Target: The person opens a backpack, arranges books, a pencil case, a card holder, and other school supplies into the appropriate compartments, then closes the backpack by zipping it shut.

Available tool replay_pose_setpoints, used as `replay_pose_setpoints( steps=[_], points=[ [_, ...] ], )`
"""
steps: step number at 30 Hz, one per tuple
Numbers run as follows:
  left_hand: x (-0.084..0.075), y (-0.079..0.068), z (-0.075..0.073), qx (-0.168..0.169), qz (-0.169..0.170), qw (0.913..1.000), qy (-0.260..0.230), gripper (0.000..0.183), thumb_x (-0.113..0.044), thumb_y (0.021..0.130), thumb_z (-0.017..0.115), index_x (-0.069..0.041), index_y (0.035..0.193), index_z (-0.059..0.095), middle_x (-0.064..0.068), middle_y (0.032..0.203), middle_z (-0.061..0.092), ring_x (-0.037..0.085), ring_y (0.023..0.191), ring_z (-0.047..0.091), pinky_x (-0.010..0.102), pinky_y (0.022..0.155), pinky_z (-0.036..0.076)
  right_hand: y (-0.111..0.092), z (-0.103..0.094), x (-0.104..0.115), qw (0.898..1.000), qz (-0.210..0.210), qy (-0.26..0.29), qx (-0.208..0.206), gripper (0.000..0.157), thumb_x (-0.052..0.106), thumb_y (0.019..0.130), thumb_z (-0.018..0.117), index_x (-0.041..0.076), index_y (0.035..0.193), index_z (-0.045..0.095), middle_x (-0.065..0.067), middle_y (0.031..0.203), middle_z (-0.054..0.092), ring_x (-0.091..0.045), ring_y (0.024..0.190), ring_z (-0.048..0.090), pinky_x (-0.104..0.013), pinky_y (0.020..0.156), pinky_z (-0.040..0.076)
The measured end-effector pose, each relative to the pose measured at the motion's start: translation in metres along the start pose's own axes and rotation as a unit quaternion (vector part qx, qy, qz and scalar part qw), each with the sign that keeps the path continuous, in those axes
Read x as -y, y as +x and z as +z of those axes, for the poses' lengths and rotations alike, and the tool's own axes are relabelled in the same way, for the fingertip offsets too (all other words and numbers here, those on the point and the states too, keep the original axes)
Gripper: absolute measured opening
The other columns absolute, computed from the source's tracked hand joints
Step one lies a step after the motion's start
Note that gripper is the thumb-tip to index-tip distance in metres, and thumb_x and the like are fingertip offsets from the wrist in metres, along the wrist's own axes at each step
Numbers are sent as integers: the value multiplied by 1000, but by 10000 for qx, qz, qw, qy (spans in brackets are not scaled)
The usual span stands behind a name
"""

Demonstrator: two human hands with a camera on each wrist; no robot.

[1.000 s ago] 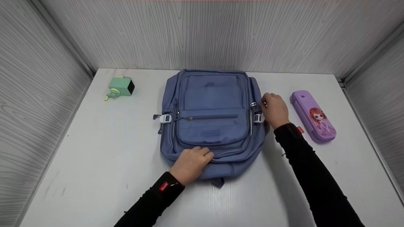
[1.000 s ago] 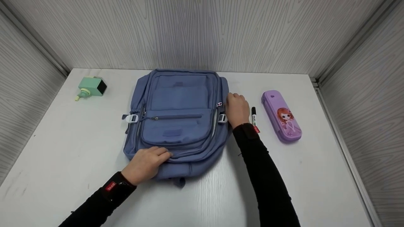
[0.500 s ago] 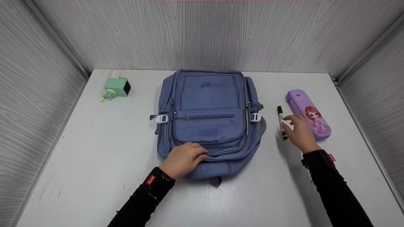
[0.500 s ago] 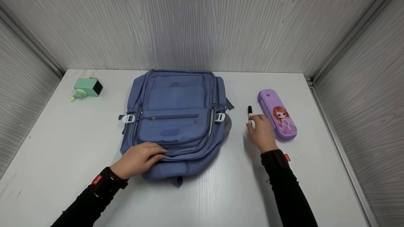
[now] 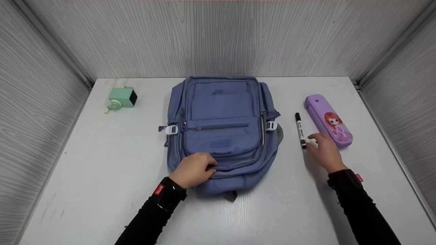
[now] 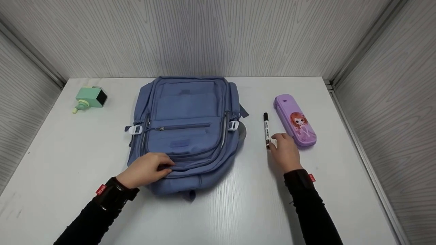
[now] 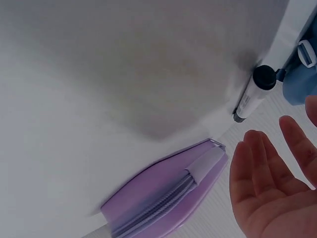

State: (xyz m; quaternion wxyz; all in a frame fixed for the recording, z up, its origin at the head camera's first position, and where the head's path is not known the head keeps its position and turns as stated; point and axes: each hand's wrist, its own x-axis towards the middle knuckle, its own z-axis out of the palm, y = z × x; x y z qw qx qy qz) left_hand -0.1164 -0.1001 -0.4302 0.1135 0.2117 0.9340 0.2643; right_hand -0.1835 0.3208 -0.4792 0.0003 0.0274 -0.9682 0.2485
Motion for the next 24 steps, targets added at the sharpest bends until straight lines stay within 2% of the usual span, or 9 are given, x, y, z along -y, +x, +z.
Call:
replay_pose_setpoints(
  steps=[6, 8, 10, 12, 16, 20, 24],
  points=[
    [0, -1, 4, -224, -90, 9996, 155, 18, -15, 89, 70, -6, 103, 77, 9, 106, 74, 31, 102, 70, 49, 91, 56, 3, -4, -18, 9967, 173, -187, -765, 34, 8, 94, 60, -10, 123, 56, -36, 127, 53, -53, 121, 48, -64, 104, 37],
    [0, 0, 5, -277, -113, 9993, 212, 18, -12, 88, 70, -6, 103, 77, 9, 105, 74, 31, 101, 70, 49, 91, 55, 6, -8, -24, 9935, 405, -258, -1035, 39, 8, 93, 60, -11, 126, 52, -37, 132, 49, -54, 125, 43, -64, 107, 34],
    [-1, 0, 6, -324, -120, 9991, 264, 17, -9, 88, 69, -5, 103, 77, 10, 104, 74, 31, 100, 70, 49, 91, 56, 9, -13, -30, 9906, 747, -303, -1107, 47, 11, 93, 61, -11, 132, 47, -38, 138, 42, -55, 129, 37, -66, 109, 30],
    [-1, 0, 6, -396, -87, 9987, 317, 16, -6, 87, 68, -4, 101, 76, 10, 101, 74, 31, 98, 70, 49, 88, 56, 12, -19, -36, 9883, 1094, -338, -1012, 58, 17, 92, 62, -10, 139, 41, -40, 142, 37, -57, 131, 32, -67, 108, 29],
    [-1, 1, 6, -574, 55, 9971, 506, 13, 0, 83, 66, -2, 92, 75, 10, 91, 72, 30, 89, 70, 48, 79, 57, 18, -29, -49, 9857, 1589, -364, -416, 80, 30, 91, 65, -7, 149, 26, -44, 142, 31, -60, 126, 32, -68, 101, 32],
    [0, 2, 2, -762, 192, 9931, 868, 8, 1, 81, 67, -4, 83, 73, 8, 82, 70, 29, 79, 69, 48, 67, 57, 21, -35, -58, 9854, 1673, -309, 10, 90, 37, 90, 66, -9, 151, 19, -45, 134, 36, -54, 113, 41, -66, 94, 38],
    [-1, 3, -9, -1002, 378, 9881, 1103, 6, -1, 83, 68, -5, 82, 72, 7, 79, 70, 28, 75, 69, 46, 63, 57, 24, -37, -60, 9856, 1677, -213, 99, 91, 36, 88, 68, -12, 149, 20, -42, 127, 40, -49, 105, 43, -63, 90, 40]
  ],
)
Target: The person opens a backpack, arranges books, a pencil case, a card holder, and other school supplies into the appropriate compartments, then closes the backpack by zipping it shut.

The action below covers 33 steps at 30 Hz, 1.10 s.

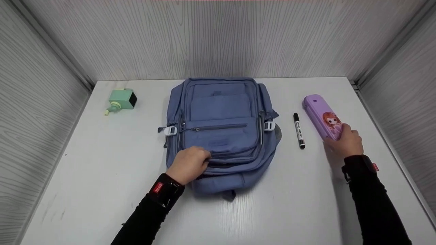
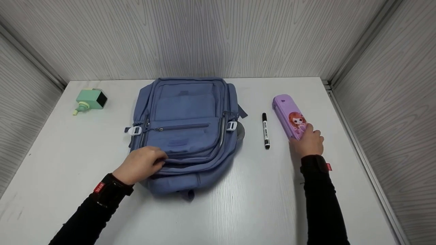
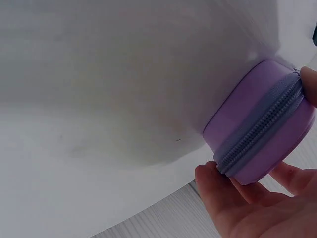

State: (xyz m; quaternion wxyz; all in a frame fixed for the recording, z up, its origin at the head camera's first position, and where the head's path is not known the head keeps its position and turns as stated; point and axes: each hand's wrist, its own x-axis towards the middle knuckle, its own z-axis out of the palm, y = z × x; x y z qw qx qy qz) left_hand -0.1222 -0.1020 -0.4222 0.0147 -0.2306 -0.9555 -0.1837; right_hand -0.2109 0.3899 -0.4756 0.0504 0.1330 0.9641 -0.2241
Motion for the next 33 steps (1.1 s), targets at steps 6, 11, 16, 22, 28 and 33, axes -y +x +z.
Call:
replay_pose_setpoints(
  steps=[6, 11, 16, 22, 28, 33],
  points=[
    [4, 14, -28, -787, 184, 9965, 234, 3, -5, 87, 67, -4, 86, 70, 9, 81, 69, 28, 77, 67, 43, 64, 56, 7, 0, 4, 9998, 177, 38, 78, 98, 29, 83, 67, -12, 151, 10, -47, 128, 34, -55, 109, 37, -63, 88, 38],
    [3, 30, -49, -1617, 208, 9852, 524, 5, -4, 89, 66, -2, 87, 69, 12, 82, 68, 30, 78, 66, 42, 65, 56, 12, -2, 5, 9991, 261, 61, 328, 98, 32, 85, 66, -14, 151, 10, -46, 129, 32, -50, 104, 39, -61, 88, 39],
    [1, 51, -66, -2078, 37, 9766, 548, 9, -6, 93, 63, 0, 91, 68, 15, 86, 67, 31, 82, 64, 43, 69, 57, 7, -3, 4, 9996, -32, 273, 115, 87, 34, 90, 64, -18, 145, 22, -42, 122, 39, -44, 99, 42, -54, 82, 41],
    [-2, 69, -76, -2093, -248, 9766, 431, 13, -9, 97, 59, 0, 98, 69, 16, 95, 69, 32, 90, 64, 43, 77, 57, -34, -28, 23, 9911, -1131, 691, -151, 73, 26, 91, 62, -16, 143, 34, -39, 119, 51, -42, 102, 50, -44, 81, 42],
    [-1, 72, -76, -2474, -293, 9677, 385, 15, -9, 96, 59, 1, 101, 69, 17, 96, 70, 33, 90, 65, 43, 80, 57, -107, -61, 65, 9731, -2274, 144, 341, 76, 20, 84, 74, -6, 146, 39, -29, 116, 52, -32, 95, 49, -35, 74, 42],
    [1, 70, -75, -2581, -302, 9650, 367, 15, -8, 96, 60, 1, 101, 70, 16, 96, 70, 33, 90, 65, 42, 80, 56, -147, -62, 107, 9522, -2955, -333, 697, 80, 28, 80, 80, 7, 148, 43, -20, 120, 52, -23, 93, 53, -29, 73, 44]
  ],
)
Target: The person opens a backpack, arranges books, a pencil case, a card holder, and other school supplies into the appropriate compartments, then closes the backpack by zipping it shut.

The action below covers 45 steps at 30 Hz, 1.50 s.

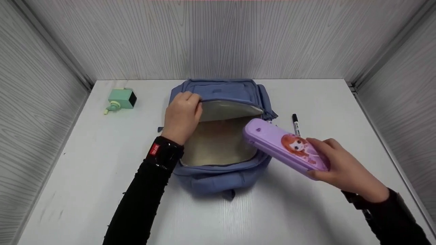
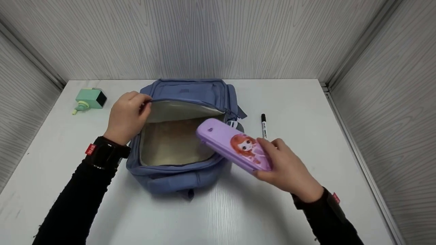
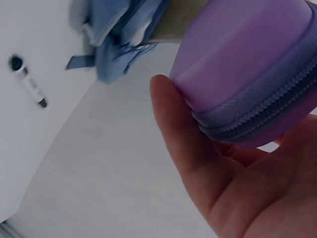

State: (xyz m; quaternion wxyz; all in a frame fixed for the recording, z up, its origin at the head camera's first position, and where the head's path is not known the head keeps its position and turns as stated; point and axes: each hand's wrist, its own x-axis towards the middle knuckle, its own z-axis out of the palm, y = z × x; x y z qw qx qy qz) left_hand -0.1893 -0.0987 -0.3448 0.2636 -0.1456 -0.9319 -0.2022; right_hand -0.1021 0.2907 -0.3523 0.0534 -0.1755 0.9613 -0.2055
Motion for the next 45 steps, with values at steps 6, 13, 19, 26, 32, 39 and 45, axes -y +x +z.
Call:
replay_pose_setpoints(
  steps=[6, 13, 19, 26, 32, 39, 45],
  points=[
    [0, -1, 1, 20, -32, 9999, -99, 15, -8, 96, 60, 1, 101, 70, 17, 97, 70, 33, 91, 65, 42, 81, 56, 37, 26, 42, 9959, -878, -228, -2, 77, 31, 80, 81, 7, 145, 48, -16, 114, 55, -21, 92, 53, -33, 74, 46],
    [-3, -4, 3, 21, -26, 9998, -193, 14, -8, 96, 60, 1, 101, 70, 16, 96, 70, 32, 89, 64, 42, 80, 56, 93, 60, 62, 9962, -790, -357, -63, 70, 31, 81, 80, 1, 136, 49, -22, 107, 55, -29, 90, 53, -45, 76, 48],
    [-10, -7, 2, -85, 74, 9996, -269, 14, -8, 96, 60, 1, 100, 70, 16, 96, 70, 32, 88, 64, 41, 78, 56, 123, 81, 64, 9988, -323, -64, -351, 69, 32, 80, 81, -5, 125, 44, -28, 108, 59, -41, 90, 63, -54, 79, 52],
    [-11, -9, 2, -97, 207, 9994, -252, 14, -9, 96, 60, 0, 100, 70, 15, 96, 70, 31, 88, 63, 40, 79, 55, 131, 97, 58, 9969, -336, -297, -652, 74, 35, 80, 81, -6, 129, 45, -31, 114, 62, -47, 97, 67, -59, 79, 53],
    [-9, -12, 4, -172, 281, 9992, -209, 14, -8, 96, 61, 0, 101, 71, 14, 95, 70, 30, 88, 64, 38, 79, 56, 116, 96, 53, 9913, -639, -395, -1084, 48, 34, 85, 77, -1, 110, 55, -19, 99, 64, -36, 89, 64, -51, 72, 53],
    [-12, -2, 2, -253, 396, 9989, -6, 13, -8, 96, 61, 0, 99, 71, 14, 95, 70, 30, 89, 65, 38, 78, 57, 119, 62, 52, 9306, -1914, -466, -3084, 28, 12, 88, 73, -1, 107, 57, -19, 99, 61, -31, 87, 61, -44, 72, 53],
    [-13, 14, 3, -169, 402, 9990, -37, 14, -8, 97, 60, 1, 98, 70, 15, 95, 70, 31, 89, 63, 40, 80, 56, 152, 29, 51, 9631, -1495, 87, -2237, 40, 17, 95, 66, -3, 128, 55, -23, 111, 60, -33, 87, 61, -46, 74, 51]
  ],
)
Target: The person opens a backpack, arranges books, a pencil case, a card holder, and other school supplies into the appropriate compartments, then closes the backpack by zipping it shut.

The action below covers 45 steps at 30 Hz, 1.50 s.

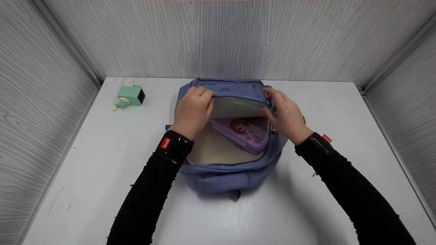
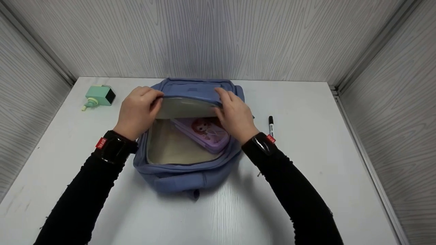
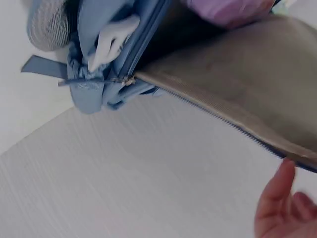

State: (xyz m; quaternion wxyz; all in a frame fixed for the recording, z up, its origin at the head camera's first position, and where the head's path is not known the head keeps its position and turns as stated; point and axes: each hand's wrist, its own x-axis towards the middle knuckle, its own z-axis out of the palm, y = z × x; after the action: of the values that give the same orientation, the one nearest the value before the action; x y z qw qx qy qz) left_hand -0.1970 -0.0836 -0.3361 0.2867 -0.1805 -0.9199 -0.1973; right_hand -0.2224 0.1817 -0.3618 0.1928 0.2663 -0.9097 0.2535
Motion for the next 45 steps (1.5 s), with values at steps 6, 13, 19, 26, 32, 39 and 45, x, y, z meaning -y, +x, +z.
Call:
replay_pose_setpoints(
  steps=[6, 13, 19, 26, 32, 39, 45],
  points=[
    [15, -3, -6, 329, -6, 9993, -159, 20, -22, 97, 63, -6, 104, 73, 11, 101, 72, 29, 93, 65, 42, 80, 57, 11, 2, -7, 9995, 41, 317, 3, 20, 15, 96, 64, -5, 99, 62, -20, 89, 59, -29, 76, 53, -40, 68, 41],
    [76, -18, -13, 492, -1084, 9927, -213, 33, -32, 98, 62, -4, 113, 71, 15, 109, 70, 33, 104, 64, 47, 88, 53, -3, -3, -8, 9982, 130, 364, -454, 16, 11, 94, 67, -2, 88, 59, -17, 79, 55, -22, 70, 48, -33, 63, 36],
    [151, -35, -6, 808, -2426, 9667, 101, 33, -21, 100, 54, 2, 121, 65, 26, 124, 62, 43, 116, 58, 56, 93, 50, -16, -4, -7, 9957, 259, 364, -807, 17, 9, 93, 68, -3, 87, 58, -17, 78, 54, -20, 70, 47, -31, 62, 36],
    [216, -55, 1, 1724, -3402, 9223, 620, 49, -16, 100, 47, 3, 145, 42, 35, 146, 38, 54, 131, 39, 66, 102, 42, -32, 2, 3, 9940, 310, 503, -923, 14, 7, 92, 68, -2, 87, 57, -16, 76, 53, -17, 68, 46, -29, 61, 36],
    [243, -83, 6, 2142, -3697, 9002, 846, 61, -12, 97, 49, 1, 153, 27, 33, 159, 18, 56, 142, 22, 71, 113, 24, -38, 9, 16, 9938, 271, 656, -859, 13, 6, 91, 68, -1, 87, 58, -14, 75, 53, -15, 68, 46, -28, 60, 36],
    [265, -119, 23, 2700, -3491, 8930, 888, 78, -24, 99, 50, -9, 160, 3, 29, 164, 0, 55, 149, 2, 78, 115, 0, -47, 9, 27, 9927, 124, 884, -807, 13, 5, 90, 69, 0, 86, 58, -11, 74, 52, -13, 66, 46, -25, 58, 36],
    [258, -128, 28, 2156, -3667, 8978, 1142, 77, -33, 100, 52, -4, 158, 12, 33, 157, 19, 59, 146, 12, 82, 111, 4, -50, 8, 28, 9916, 82, 1014, -801, 11, 2, 90, 68, 0, 87, 58, -10, 74, 53, -12, 67, 46, -24, 59, 36]
  ],
)
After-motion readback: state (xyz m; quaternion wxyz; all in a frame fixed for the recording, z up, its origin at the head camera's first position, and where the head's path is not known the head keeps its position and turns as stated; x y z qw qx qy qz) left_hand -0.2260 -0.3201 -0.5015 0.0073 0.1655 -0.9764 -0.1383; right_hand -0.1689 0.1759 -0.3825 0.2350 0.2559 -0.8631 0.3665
